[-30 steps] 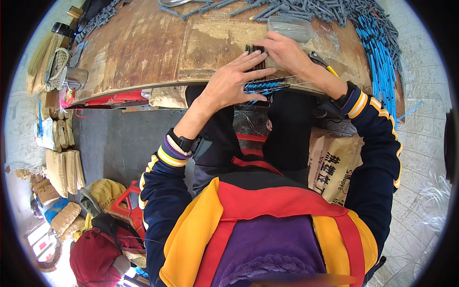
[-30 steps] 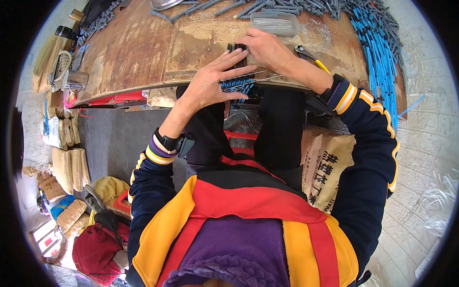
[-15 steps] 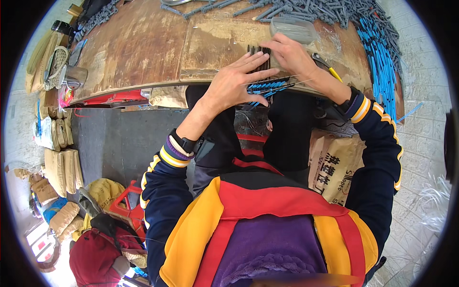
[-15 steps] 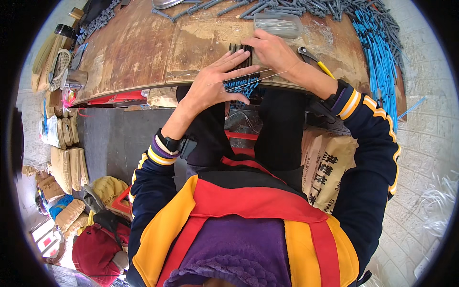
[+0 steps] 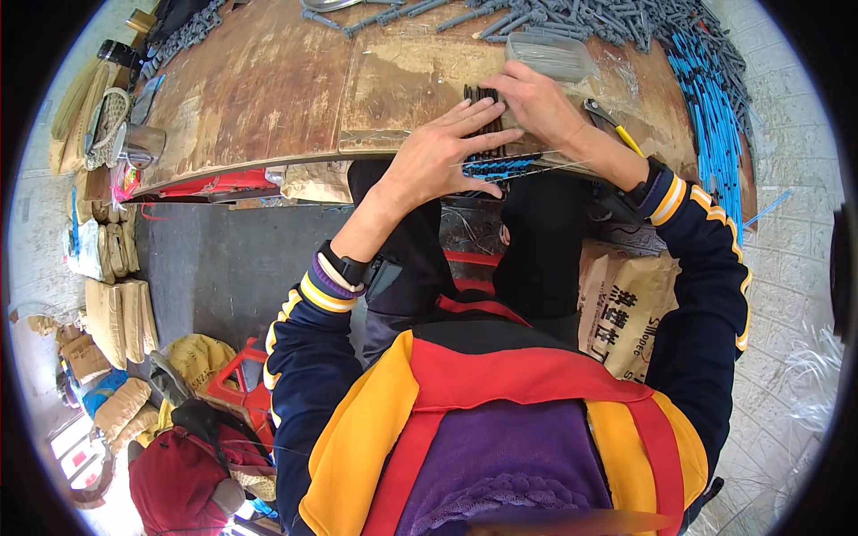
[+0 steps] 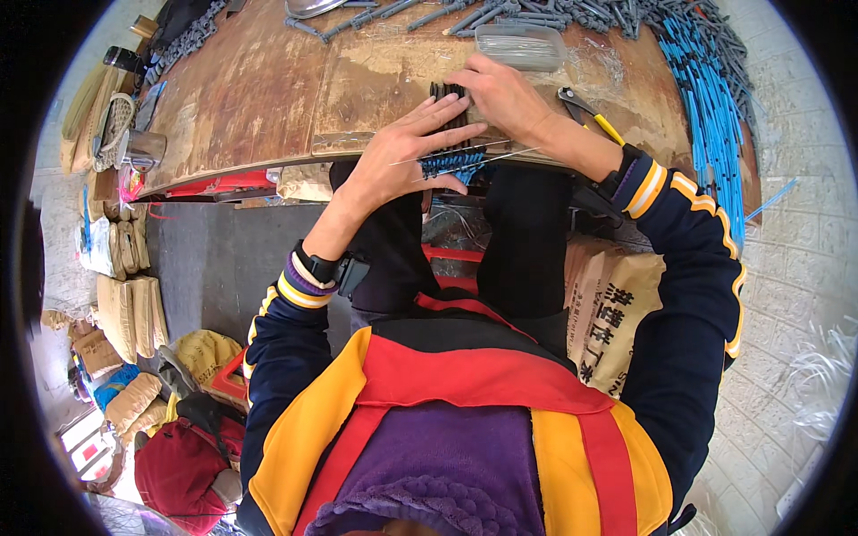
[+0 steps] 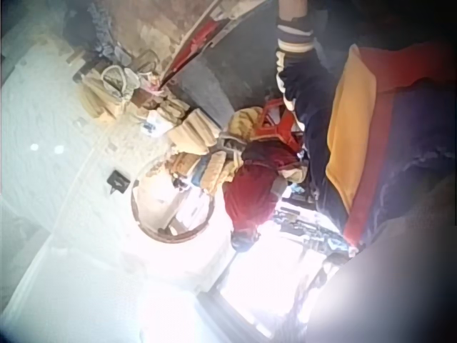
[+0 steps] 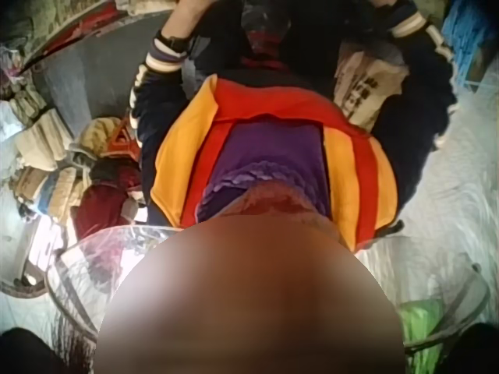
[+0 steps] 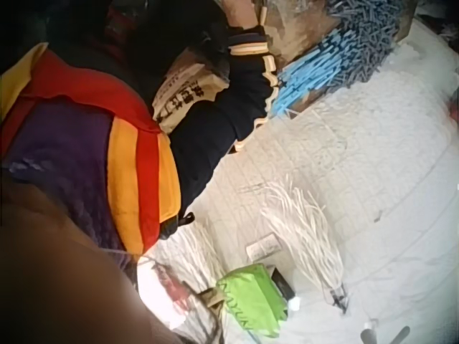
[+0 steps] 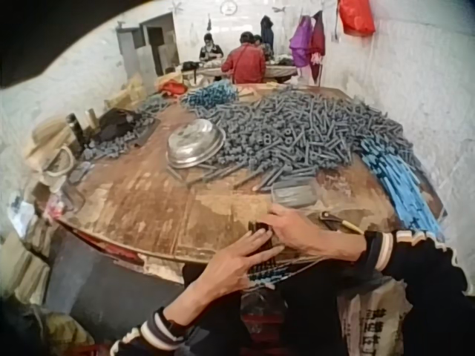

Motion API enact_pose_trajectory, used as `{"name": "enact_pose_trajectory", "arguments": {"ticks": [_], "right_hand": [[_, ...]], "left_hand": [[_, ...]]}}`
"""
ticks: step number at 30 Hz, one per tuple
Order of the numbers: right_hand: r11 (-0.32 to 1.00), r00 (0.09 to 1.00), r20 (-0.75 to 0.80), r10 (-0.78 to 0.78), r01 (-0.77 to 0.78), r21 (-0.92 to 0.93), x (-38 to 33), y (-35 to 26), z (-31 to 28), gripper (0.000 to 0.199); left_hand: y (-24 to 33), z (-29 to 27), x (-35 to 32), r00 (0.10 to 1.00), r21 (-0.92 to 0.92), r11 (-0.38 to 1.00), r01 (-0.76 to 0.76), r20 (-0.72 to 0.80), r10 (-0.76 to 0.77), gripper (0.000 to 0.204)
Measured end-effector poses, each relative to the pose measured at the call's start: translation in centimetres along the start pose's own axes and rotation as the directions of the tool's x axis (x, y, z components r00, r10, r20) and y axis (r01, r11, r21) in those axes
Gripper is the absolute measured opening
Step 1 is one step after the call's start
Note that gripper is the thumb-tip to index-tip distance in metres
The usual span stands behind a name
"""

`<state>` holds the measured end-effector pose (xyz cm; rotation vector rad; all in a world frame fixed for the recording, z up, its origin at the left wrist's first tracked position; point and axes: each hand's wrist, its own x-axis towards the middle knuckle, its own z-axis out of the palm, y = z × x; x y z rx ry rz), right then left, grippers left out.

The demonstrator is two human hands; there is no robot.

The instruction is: Assembling blue plastic spokes into a metal hub and securing them with wire using pliers.

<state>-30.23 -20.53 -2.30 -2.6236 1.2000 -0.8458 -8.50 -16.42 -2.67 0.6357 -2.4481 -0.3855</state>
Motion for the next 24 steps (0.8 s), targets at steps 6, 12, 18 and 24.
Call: {"name": "enact_pose_trajectory", "arguments": {"ticks": [6, 12, 18, 24], "right_hand": [[0.999, 1.000, 0.016, -0.016, 0.015, 0.031, 0.2, 0.5, 0.0, 0.032], [1.000, 0.999, 0.021, -0.027, 0.028, -0.007, 0.1, 0.5, 0.4, 0.031], [0.983, 0.992, 0.053, -0.118, 0.124, -0.136, -0.2, 0.8, -1.0, 0.031], [0.944, 0.954, 0.293, 0.066, 0.036, -0.327, 0.3, 0.9, -1.4, 0.031]], "left_hand": [[0.1, 0.0, 0.0, 1.000, 0.010, 1.000, -0.010, -0.007, 0.010, 0.072], [0.3, 0.2, -0.1, 0.999, 0.008, 1.000, -0.006, -0.037, 0.006, 0.067], [0.1, 0.2, 0.0, 0.998, 0.010, 1.000, -0.019, -0.058, 0.019, 0.056], [0.0, 0.3, 0.1, 0.998, -0.006, 1.000, -0.026, -0.052, 0.025, 0.052]]}}
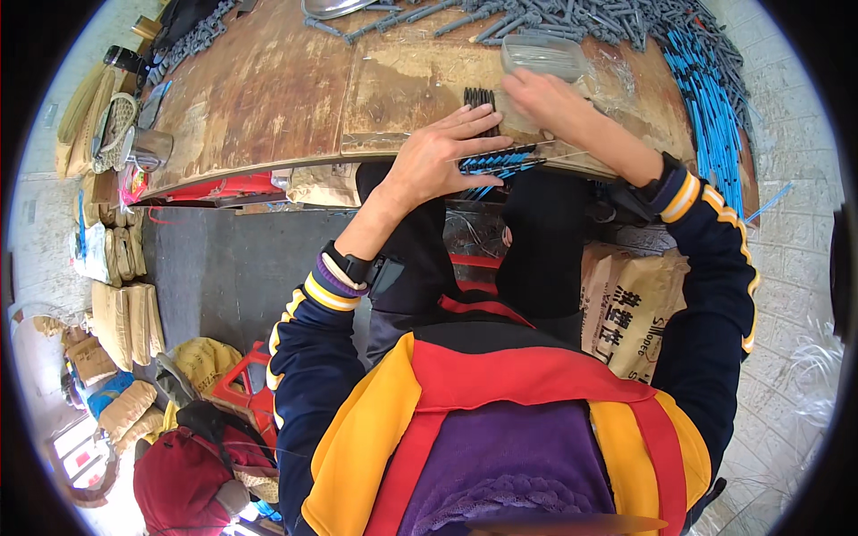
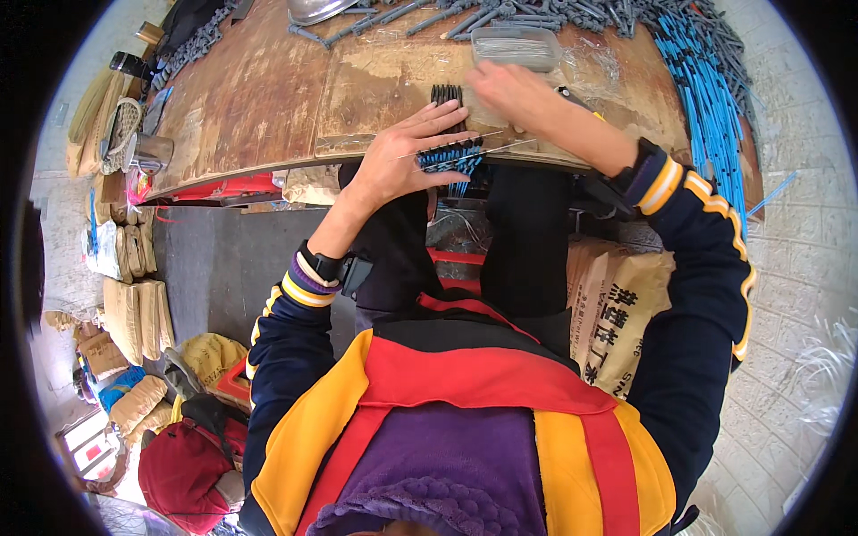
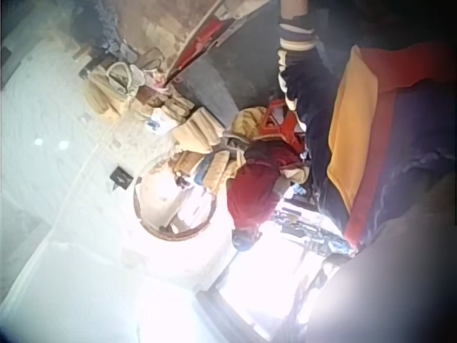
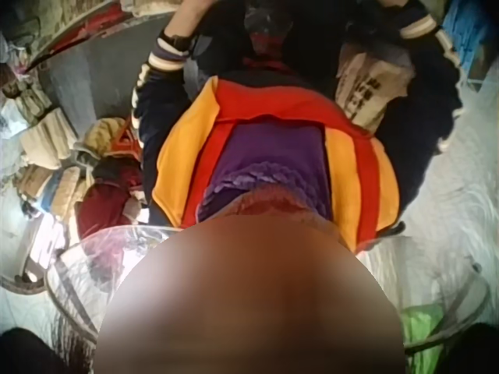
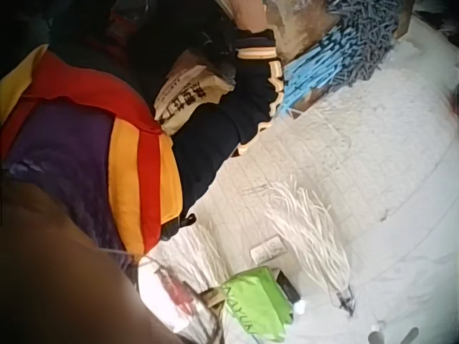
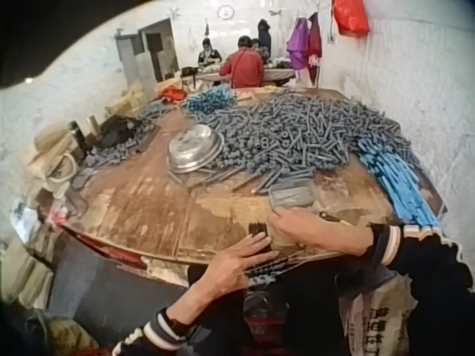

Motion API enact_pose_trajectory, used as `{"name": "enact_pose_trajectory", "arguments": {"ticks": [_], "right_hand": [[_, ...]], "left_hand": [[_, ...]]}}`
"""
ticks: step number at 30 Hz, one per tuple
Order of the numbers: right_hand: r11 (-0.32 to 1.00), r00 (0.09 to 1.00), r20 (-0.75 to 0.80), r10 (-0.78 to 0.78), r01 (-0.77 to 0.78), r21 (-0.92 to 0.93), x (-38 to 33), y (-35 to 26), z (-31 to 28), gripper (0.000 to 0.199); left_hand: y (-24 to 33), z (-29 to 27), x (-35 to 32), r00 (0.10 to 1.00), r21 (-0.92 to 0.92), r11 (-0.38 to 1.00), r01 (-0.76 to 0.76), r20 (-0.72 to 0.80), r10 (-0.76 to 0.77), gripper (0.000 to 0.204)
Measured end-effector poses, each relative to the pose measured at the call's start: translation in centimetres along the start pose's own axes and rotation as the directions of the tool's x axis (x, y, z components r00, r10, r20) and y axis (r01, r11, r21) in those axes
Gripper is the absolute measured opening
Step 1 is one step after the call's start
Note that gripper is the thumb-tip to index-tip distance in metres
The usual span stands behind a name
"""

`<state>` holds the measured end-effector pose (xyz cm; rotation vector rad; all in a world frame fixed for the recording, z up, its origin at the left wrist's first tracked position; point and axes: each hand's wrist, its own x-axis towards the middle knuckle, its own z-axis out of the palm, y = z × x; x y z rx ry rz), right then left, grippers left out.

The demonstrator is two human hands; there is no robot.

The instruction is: Assembling blue plastic spokes into a metal hub and securing them with wire using pliers.

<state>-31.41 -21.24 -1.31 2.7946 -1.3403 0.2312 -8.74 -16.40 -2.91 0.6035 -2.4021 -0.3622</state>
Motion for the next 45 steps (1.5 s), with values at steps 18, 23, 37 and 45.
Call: {"name": "enact_pose_trajectory", "arguments": {"ticks": [18, 23, 37, 45], "right_hand": [[0.369, 0.916, -0.239, 0.322, 0.111, 0.923, -4.3, -10.2, 0.9, 0.037], [0.426, 0.914, -0.307, 0.265, 0.174, 0.888, -4.2, -10.5, -5.9, 0.032], [0.021, 0.935, 0.009, 0.354, -0.018, 1.000, -8.8, -11.8, -0.9, 0.026], [0.020, 0.919, 0.053, 0.391, -0.065, 0.998, -8.6, -11.2, -0.6, 0.024]], "left_hand": [[0.2, -0.3, 0.1, 0.999, -0.248, 0.969, 0.017, -0.033, -0.026, 0.044], [3.1, -1.7, 1.4, 0.959, -0.519, 0.810, 0.274, 0.078, -0.274, 0.042], [5.1, 4.6, -5.2, 0.810, -0.610, 0.534, 0.586, 0.417, -0.413, 0.032], [7.1, -5.6, 1.0, 0.791, -0.704, 0.545, 0.455, 0.040, -0.610, 0.034]]}}
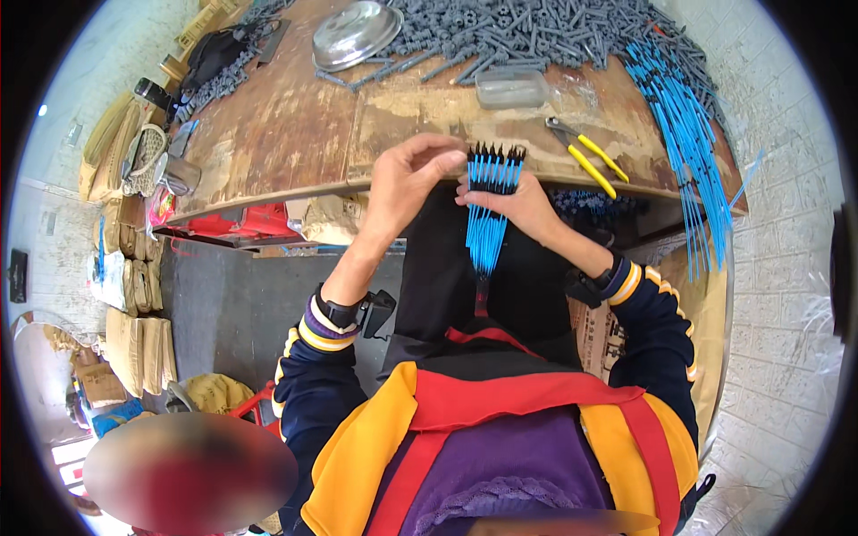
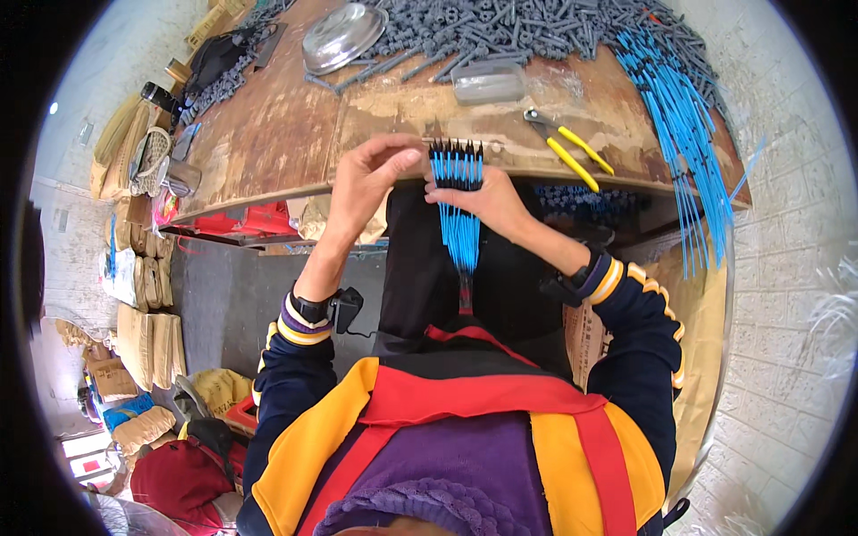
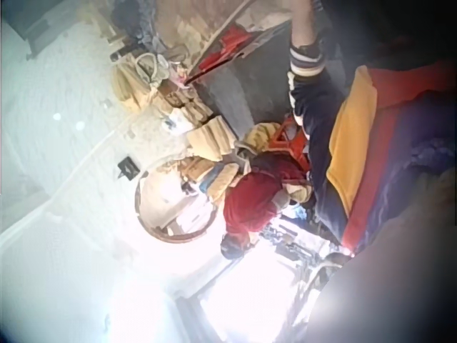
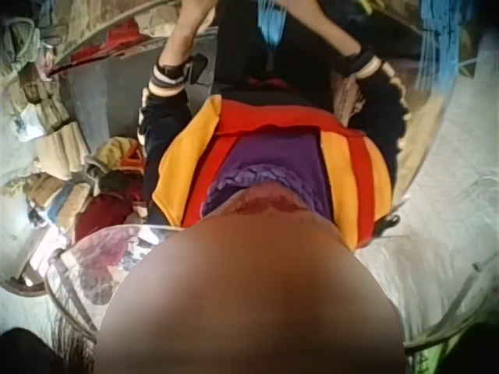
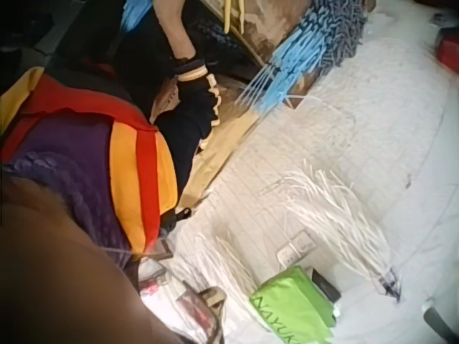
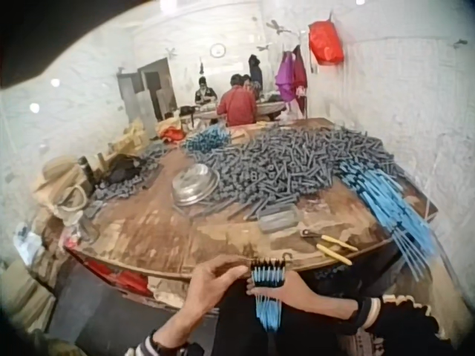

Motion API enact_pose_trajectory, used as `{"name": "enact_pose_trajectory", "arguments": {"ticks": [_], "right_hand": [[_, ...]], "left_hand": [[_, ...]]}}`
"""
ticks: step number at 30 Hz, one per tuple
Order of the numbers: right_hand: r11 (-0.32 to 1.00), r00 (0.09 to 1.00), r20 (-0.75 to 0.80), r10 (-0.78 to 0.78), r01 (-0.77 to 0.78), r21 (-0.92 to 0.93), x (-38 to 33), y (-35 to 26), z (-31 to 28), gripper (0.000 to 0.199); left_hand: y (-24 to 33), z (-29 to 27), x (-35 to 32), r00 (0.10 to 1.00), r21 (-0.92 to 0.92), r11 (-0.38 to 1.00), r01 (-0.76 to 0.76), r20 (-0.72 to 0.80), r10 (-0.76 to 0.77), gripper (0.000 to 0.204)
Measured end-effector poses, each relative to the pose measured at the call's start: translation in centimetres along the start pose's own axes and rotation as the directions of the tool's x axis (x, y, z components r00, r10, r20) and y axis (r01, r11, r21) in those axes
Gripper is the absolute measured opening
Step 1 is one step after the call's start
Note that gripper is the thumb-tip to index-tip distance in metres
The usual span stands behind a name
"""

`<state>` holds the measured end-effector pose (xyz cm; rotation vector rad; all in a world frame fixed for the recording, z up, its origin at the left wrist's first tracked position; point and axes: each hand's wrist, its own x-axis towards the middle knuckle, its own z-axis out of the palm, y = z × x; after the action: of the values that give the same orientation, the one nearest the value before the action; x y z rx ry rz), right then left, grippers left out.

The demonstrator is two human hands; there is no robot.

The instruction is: Assembling blue plastic spokes into a metal hub and securing them with wire using pliers.

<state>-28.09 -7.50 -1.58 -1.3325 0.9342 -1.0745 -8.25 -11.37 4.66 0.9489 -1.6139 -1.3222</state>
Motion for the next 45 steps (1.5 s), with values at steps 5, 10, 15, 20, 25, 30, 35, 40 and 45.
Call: {"name": "enact_pose_trajectory", "arguments": {"ticks": [5, 10, 15, 20, 25, 30, 35, 40, 45], "right_hand": [[1.000, 1.000, -0.011, 0.020, -0.020, -0.002, -0.4, 0.1, 0.1, 0.025], [0.999, 1.000, -0.005, 0.031, -0.031, -0.016, 1.1, 0.1, -0.6, 0.024], [0.997, 0.999, -0.017, 0.041, -0.042, -0.065, 0.8, 0.1, -0.4, 0.022], [0.996, 0.997, -0.047, 0.062, -0.064, -0.055, 0.3, 0.2, -0.6, 0.022], [0.986, 0.984, -0.085, 0.154, -0.148, 0.074, 0.2, 0.6, -0.8, 0.023], [0.992, 0.991, -0.099, 0.085, -0.074, 0.107, 0.7, 1.0, -0.2, 0.022], [0.989, 0.987, -0.061, 0.146, -0.146, 0.013, 1.4, 0.6, -1.0, 0.023], [0.992, 0.991, -0.057, 0.118, -0.116, 0.051, 1.4, 0.7, -1.6, 0.024], [0.997, 0.998, -0.011, 0.065, -0.064, 0.036, 2.0, 0.8, -0.8, 0.025]], "left_hand": [[-1.0, 0.9, 1.2, 0.994, -0.017, 0.999, -0.034, -0.109, 0.032, 0.025], [-1.1, 0.8, 2.1, 0.999, -0.192, 0.981, 0.032, 0.036, -0.026, 0.018], [-1.5, 0.7, 2.0, 0.995, -0.127, 0.988, 0.092, 0.044, -0.087, 0.022], [-1.3, -0.1, 3.7, 0.966, -0.379, 0.897, 0.228, 0.203, -0.159, 0.028], [-5.3, -4.7, 18.5, 0.999, 0.294, 0.955, -0.048, -0.001, 0.050, 0.040], [-10.5, -5.7, 27.6, 0.947, 0.822, 0.533, -0.200, 0.023, 0.320, 0.047], [-9.5, -5.7, 26.6, 0.900, 0.805, 0.533, -0.260, 0.001, 0.437, 0.046], [-4.7, -2.6, 13.2, 0.996, 0.003, 0.999, -0.042, 0.079, 0.041, 0.041], [-6.0, -1.3, 4.1, 0.987, -0.354, 0.925, 0.139, -0.030, -0.160, 0.040]]}}
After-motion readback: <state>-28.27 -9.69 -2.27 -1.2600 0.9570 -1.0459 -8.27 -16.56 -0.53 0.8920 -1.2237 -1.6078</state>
